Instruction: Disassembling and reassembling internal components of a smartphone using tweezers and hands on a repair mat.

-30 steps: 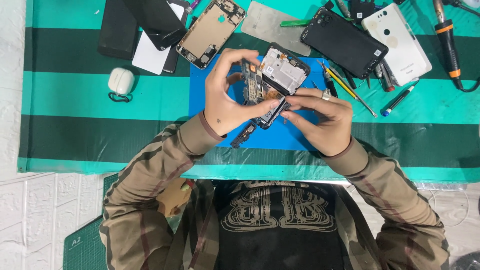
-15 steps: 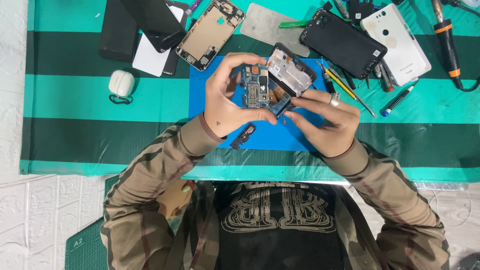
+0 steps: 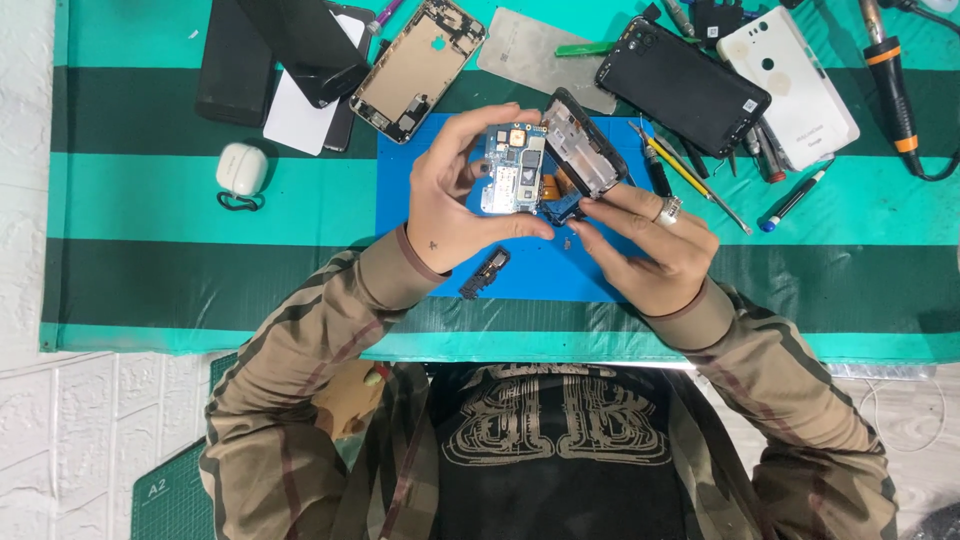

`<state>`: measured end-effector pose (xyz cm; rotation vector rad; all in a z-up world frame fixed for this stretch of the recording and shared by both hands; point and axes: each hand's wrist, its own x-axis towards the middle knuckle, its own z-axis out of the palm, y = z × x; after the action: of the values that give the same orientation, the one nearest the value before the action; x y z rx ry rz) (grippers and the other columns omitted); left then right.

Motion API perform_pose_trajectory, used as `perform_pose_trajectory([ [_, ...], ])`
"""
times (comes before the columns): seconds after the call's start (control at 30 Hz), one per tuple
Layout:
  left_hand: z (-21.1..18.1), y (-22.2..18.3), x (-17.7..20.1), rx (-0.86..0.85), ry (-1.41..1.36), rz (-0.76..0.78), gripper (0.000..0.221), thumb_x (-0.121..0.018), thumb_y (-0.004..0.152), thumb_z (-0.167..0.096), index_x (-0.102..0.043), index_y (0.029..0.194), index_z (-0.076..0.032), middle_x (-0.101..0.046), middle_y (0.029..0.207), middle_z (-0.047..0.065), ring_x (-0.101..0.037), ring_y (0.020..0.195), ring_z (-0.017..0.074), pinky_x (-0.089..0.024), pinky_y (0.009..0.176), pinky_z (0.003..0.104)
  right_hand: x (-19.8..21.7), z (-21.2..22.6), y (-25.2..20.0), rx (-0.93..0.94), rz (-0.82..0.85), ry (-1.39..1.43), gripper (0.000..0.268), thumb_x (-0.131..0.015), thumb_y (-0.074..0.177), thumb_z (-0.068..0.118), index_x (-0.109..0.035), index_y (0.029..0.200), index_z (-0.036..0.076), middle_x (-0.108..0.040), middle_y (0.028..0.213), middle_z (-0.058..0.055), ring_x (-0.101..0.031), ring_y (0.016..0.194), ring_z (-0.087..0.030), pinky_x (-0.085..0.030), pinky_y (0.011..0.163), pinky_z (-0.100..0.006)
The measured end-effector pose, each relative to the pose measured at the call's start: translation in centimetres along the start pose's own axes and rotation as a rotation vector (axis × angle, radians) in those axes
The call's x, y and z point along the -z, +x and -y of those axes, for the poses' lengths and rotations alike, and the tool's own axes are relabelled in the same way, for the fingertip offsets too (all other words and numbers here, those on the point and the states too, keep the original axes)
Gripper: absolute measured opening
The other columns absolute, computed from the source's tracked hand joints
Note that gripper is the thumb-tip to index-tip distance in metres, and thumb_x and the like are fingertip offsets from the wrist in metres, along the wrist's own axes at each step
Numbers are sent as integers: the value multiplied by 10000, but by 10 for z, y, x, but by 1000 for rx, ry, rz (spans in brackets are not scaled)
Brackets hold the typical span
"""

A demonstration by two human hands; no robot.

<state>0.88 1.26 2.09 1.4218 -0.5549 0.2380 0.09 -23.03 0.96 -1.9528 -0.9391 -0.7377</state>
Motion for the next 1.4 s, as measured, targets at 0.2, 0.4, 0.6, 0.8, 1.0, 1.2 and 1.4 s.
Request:
perform_pose_trajectory([
  [0.2, 1, -2, 0, 9, 2, 11, 844, -978, 828, -160, -474, 1503, -202, -585, 1511, 115, -582, 1466, 281, -730, 1073, 418, -1, -3, -3, 19, -22, -10, 244, -953, 860, -25, -799, 1045, -64, -758, 1056, -245, -767, 921, -331, -690, 837, -438],
  [0.4, 0, -3, -2, -32, -31, 9, 798, -956, 842, -153, -487, 1488, -143, -579, 1508, 130, -549, 1497, 277, -696, 1151, 437, 2, 4, 6, 34, -9, -20, 198, -931, 875, -27, -801, 1014, -81, -761, 998, -242, -755, 842, -313, -663, 782, -409],
  [0.6, -2, -1, -3, -71, -1, 29, 730, -925, 909, -120, -485, 1491, -155, -560, 1519, 120, -510, 1526, 296, -703, 1166, 491, 2, 2, 2, 40, -8, -46, 185, -923, 890, -32, -799, 1023, -71, -752, 1001, -236, -743, 852, -310, -654, 777, -416],
  [0.8, -3, -1, -3, -61, -36, 36, 748, -939, 885, -131, -478, 1473, -164, -554, 1529, 127, -512, 1526, 290, -703, 1143, 490, 2, 5, 8, 113, 18, -87, 182, -921, 899, -48, -799, 1034, -62, -760, 997, -221, -742, 825, -318, -673, 756, -431],
  [1.0, -3, -1, -5, -88, -43, -1, 656, -901, 916, -110, -492, 1428, -147, -567, 1497, 146, -554, 1482, 301, -698, 1124, 465, 2, 4, 4, 62, -3, -78, 229, -948, 880, -47, -796, 1050, -67, -758, 1031, -234, -753, 857, -315, -668, 793, -418],
  [1.2, -4, -2, -5, -66, -75, -32, 632, -859, 957, -118, -464, 1448, -154, -536, 1502, 127, -570, 1467, 327, -707, 1116, 498, -1, 0, -3, -117, -47, 28, 282, -956, 852, -29, -780, 1069, -67, -745, 1078, -278, -767, 954, -340, -675, 896, -443],
  [1.4, -2, -1, -3, -56, -196, -25, 602, -826, 968, -65, -451, 1428, -166, -493, 1485, 148, -588, 1438, 390, -679, 1078, 467, 1, 1, 0, -225, -49, 93, 306, -951, 841, -56, -765, 1083, -77, -737, 1102, -277, -756, 975, -356, -660, 916, -448],
])
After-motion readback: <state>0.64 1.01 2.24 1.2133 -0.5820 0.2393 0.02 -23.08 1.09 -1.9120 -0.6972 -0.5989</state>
